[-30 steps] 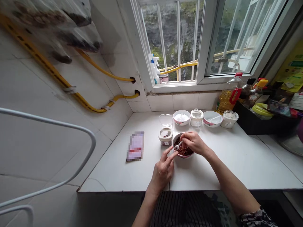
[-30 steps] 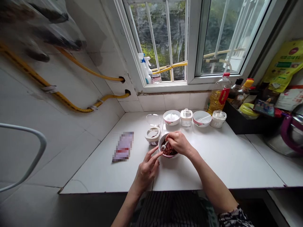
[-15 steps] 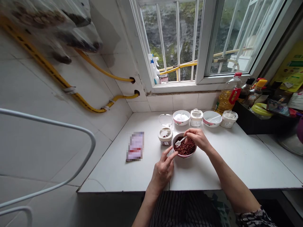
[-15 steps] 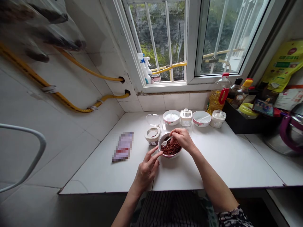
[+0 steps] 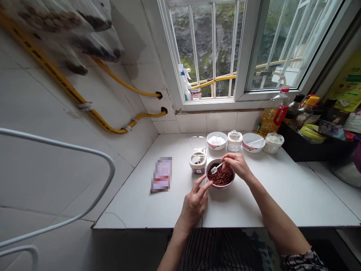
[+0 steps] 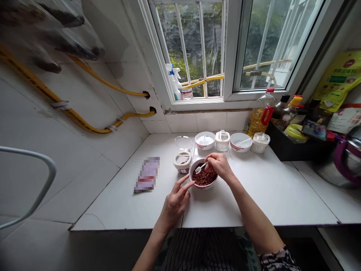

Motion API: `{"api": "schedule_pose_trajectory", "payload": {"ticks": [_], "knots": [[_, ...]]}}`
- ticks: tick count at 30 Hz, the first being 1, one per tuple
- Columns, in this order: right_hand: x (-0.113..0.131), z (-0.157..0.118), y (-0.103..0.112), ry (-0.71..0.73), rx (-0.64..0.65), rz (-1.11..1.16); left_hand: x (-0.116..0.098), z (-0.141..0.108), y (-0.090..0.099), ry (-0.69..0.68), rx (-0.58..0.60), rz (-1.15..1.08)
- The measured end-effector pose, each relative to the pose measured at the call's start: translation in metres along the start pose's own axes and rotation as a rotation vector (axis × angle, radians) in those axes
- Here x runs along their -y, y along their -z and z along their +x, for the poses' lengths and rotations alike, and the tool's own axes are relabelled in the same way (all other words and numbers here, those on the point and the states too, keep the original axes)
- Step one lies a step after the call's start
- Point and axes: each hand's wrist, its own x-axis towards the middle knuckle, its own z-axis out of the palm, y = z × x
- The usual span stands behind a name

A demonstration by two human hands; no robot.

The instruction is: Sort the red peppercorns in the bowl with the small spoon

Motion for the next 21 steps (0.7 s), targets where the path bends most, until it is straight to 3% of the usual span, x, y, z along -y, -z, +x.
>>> {"api": "schedule_pose_trajectory", "payload": {"ticks": [21], "knots": [[-0.0047, 0.0016, -0.0011, 0.012, -0.05, -0.091, -0.0009, 0.0006, -0.0003, 0.0, 0.004, 0.014]]}}
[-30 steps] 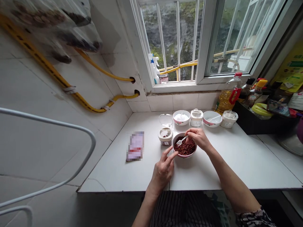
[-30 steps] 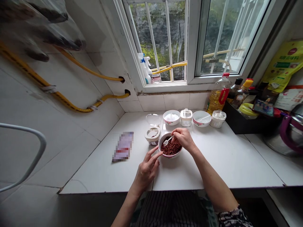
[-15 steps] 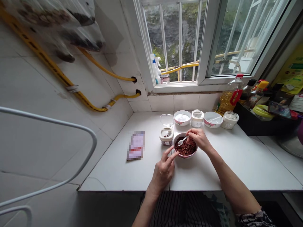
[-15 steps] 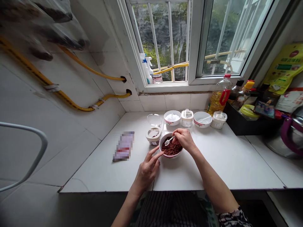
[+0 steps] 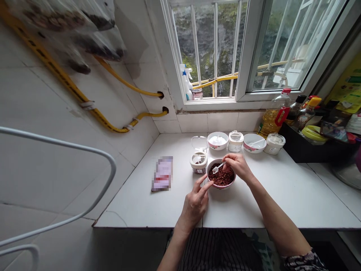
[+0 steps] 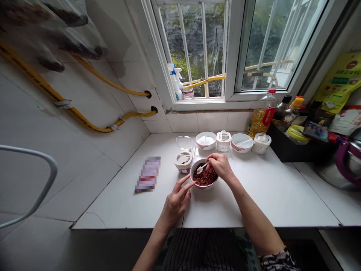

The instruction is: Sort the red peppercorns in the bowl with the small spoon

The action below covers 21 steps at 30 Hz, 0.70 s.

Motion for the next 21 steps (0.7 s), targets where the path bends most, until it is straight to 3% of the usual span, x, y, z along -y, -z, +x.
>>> {"api": "schedule_pose_trajectory", "payload": {"ticks": [5, 12, 21], "knots": [[0.0002, 0.0007, 0.0005, -0.027, 0.03, 0.028, 0.0001, 0.0003, 0.0001, -0.002, 0.0, 0.013], [-0.0063, 0.0022, -0.0012, 0.019, -0.035, -0.098, -0.0001, 0.0005, 0.0006, -0.005, 0.0, 0.013], [-0.0007, 0.0035, 0.0046, -0.005, 0.017, 0.122, -0.0004, 0.0009, 0.0007, -0.005, -0.005, 0.007]]}}
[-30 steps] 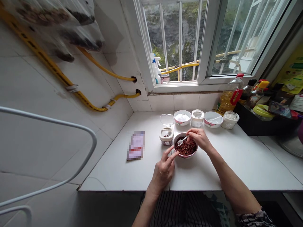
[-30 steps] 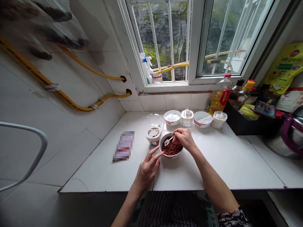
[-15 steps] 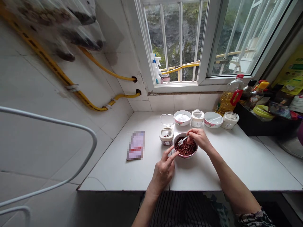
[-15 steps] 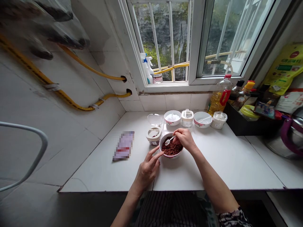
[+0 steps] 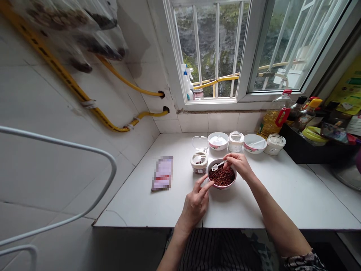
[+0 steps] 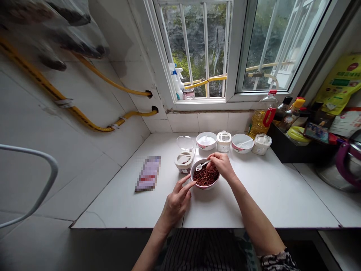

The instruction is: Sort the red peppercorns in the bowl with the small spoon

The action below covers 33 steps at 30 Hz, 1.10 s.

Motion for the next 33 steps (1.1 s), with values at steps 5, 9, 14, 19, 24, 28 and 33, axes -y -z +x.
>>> {"api": "schedule_pose_trajectory", "payload": {"ticks": [5, 9, 14, 19, 24, 28, 33], "knots": [[0.001, -0.002, -0.007, 0.094, -0.038, 0.03, 0.001, 0.0, -0.001, 0.005, 0.014, -0.006], [0.0, -0.009, -0.024, 0.232, -0.007, -0.058, 0.001, 0.0, 0.0, 0.008, 0.008, -0.012], [-0.001, -0.016, -0.037, 0.531, 0.046, -0.438, 0.0, -0.001, 0.001, 0.019, 0.021, -0.017], [0.002, -0.017, -0.03, 0.566, -0.007, -0.486, 0.0, -0.001, 0.002, 0.016, 0.014, -0.006], [0.012, -0.018, -0.007, 0.448, -0.05, -0.442, 0.0, 0.0, 0.002, 0.008, 0.011, -0.001], [0.015, -0.018, 0.001, 0.42, 0.084, -0.555, 0.0, 0.0, 0.002, 0.015, 0.019, -0.008], [0.01, -0.017, -0.01, 0.409, 0.205, -0.54, -0.001, 0.0, 0.002, 0.007, 0.013, -0.001]]}}
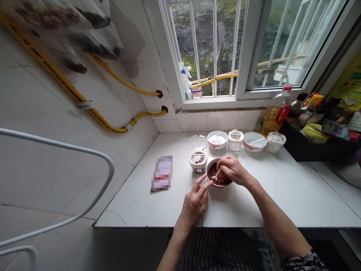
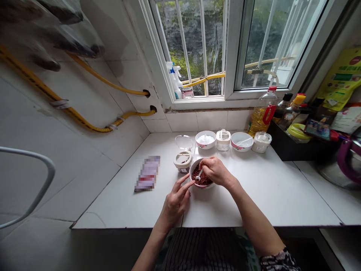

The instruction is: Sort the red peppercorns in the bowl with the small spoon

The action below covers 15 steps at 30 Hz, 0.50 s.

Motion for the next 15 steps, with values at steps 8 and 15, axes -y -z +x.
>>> {"api": "schedule_pose_trajectory", "payload": {"ticks": [8, 15], "knots": [[-0.0084, 0.0012, 0.0057, -0.234, -0.11, 0.238, 0.0007, -0.0003, -0.0015, -0.004, 0.002, -0.007], [-0.0093, 0.0025, 0.0066, -0.162, -0.126, 0.085, 0.0003, 0.0008, -0.0011, -0.016, -0.011, 0.001]]}}
